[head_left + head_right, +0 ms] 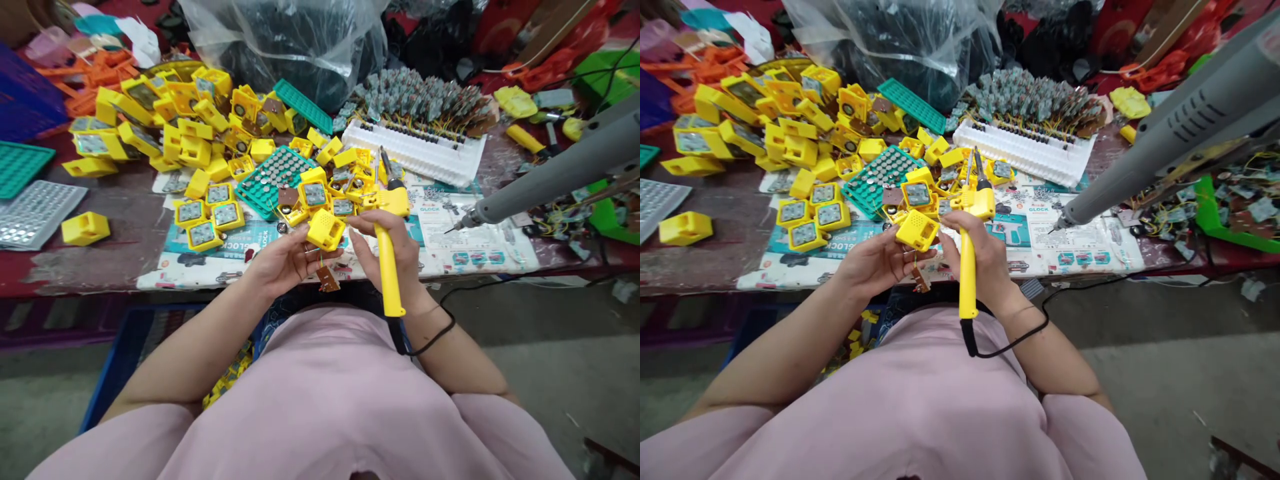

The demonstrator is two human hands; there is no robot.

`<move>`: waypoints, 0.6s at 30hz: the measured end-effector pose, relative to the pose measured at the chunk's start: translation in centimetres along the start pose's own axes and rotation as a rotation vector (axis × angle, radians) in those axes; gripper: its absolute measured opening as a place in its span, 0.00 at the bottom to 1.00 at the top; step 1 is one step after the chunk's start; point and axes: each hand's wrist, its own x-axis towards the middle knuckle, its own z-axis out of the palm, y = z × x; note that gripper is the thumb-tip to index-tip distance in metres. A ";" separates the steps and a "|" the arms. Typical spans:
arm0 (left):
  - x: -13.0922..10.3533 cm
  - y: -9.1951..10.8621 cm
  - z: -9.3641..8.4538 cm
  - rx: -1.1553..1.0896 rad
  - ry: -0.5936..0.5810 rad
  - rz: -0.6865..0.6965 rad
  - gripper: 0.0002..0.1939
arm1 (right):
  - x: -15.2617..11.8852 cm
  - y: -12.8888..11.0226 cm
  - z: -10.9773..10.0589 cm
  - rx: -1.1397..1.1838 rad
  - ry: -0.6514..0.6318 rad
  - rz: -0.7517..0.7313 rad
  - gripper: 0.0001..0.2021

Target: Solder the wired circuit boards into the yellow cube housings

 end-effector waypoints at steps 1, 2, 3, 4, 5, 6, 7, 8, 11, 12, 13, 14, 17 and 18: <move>0.0 -0.2 0.1 -0.010 0.003 0.004 0.30 | 0.2 0.1 0.0 -0.021 -0.023 -0.004 0.16; -0.1 -0.3 0.3 -0.011 0.003 0.017 0.30 | 0.3 0.1 -0.1 -0.042 -0.056 -0.008 0.16; -0.3 -0.6 0.6 0.000 -0.003 0.034 0.30 | 0.4 0.1 -0.3 -0.059 -0.095 -0.009 0.16; -0.5 -0.9 0.9 0.016 -0.011 0.058 0.32 | 0.4 0.0 -0.5 -0.072 -0.131 -0.017 0.16; -0.8 -1.2 1.2 0.050 -0.028 0.069 0.34 | 0.4 -0.1 -0.8 -0.083 -0.166 -0.014 0.15; -0.9 -1.5 1.5 0.080 -0.055 0.056 0.35 | 0.3 -0.1 -1.0 -0.104 -0.173 -0.027 0.14; -0.9 -1.8 1.7 0.100 -0.086 0.059 0.38 | 0.1 0.1 -1.2 -0.130 -0.156 -0.057 0.13; -0.8 -2.0 1.7 0.133 -0.093 0.084 0.38 | 0.0 0.4 -1.3 -0.154 -0.151 -0.092 0.13; -0.1 -1.9 1.2 0.313 -0.049 0.137 0.32 | -0.1 1.8 -1.0 -0.276 -0.108 -0.186 0.18; -0.1 -1.8 1.0 0.368 -0.029 0.144 0.30 | -0.2 2.2 -0.9 -0.296 -0.090 -0.230 0.20; -0.1 -1.7 0.9 0.414 -0.013 0.146 0.28 | -0.4 2.4 -0.7 -0.326 -0.068 -0.247 0.21; -0.3 -1.6 0.9 0.445 -0.001 0.149 0.27 | -0.6 2.5 -0.6 -0.346 -0.063 -0.268 0.22; -0.8 -1.6 1.1 0.462 0.002 0.164 0.27 | -1.2 2.7 -0.5 -0.383 -0.089 -0.288 0.21; -0.8 -1.7 1.1 0.455 -0.007 0.169 0.28 | -1.4 2.8 -0.5 -0.374 -0.105 -0.277 0.20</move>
